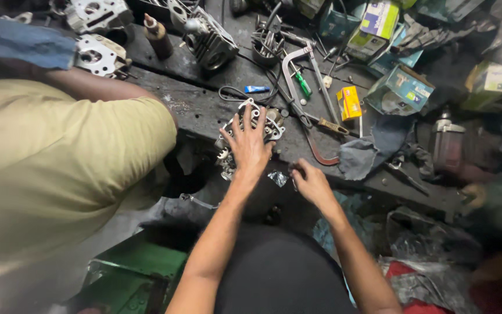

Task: The person uses a wrench to tighten bolts on a disassembled engine cylinder head placed on a workbench. They adjust their grip and reposition the component while working.

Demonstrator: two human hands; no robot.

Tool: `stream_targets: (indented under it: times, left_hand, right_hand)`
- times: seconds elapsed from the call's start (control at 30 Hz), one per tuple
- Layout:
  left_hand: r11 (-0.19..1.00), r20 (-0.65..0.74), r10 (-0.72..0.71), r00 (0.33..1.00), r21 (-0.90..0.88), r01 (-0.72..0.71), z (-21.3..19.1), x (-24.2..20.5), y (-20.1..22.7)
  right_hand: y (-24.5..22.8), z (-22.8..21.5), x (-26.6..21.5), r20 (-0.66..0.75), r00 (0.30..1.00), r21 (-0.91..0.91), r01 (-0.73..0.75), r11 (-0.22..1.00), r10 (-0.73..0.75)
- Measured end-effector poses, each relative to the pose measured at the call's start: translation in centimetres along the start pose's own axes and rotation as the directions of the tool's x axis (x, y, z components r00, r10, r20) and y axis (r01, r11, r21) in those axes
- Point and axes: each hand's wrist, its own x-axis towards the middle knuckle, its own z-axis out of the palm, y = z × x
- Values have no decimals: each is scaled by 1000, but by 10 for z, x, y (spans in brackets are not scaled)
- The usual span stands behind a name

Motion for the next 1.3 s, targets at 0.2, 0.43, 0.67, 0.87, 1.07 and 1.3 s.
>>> stream_targets:
  times: [0.2, 0.43, 0.67, 0.87, 1.07, 1.3]
  left_hand:
    - [999, 56, -10, 998, 35, 8, -10, 6, 2]
    - [988, 120, 108, 987, -122, -93, -21, 12, -20]
    - [864, 127, 112, 986, -502, -34, -33, 20, -92]
    - [757, 9, 65, 998, -651, -44, -3, 33, -166]
    - [838, 186, 158, 970, -544, -32, 19, 49, -193]
    - [883, 280, 224, 933, -463, -73, 21, 50, -194]
  right_hand:
    - [-5, 8, -29, 56, 988, 188, -153, 970, 145]
    - [-31, 31, -30, -39, 980, 284, -175, 943, 194]
    - [-32, 23, 21, -399, 916, -120, -16, 993, -34]
    - [14, 32, 60, -443, 855, -322, 128, 938, -269]
    - [45, 50, 60, -398, 827, -509, 160, 845, -397]
    - [57, 52, 43, -389, 857, -575, 62, 816, -339]
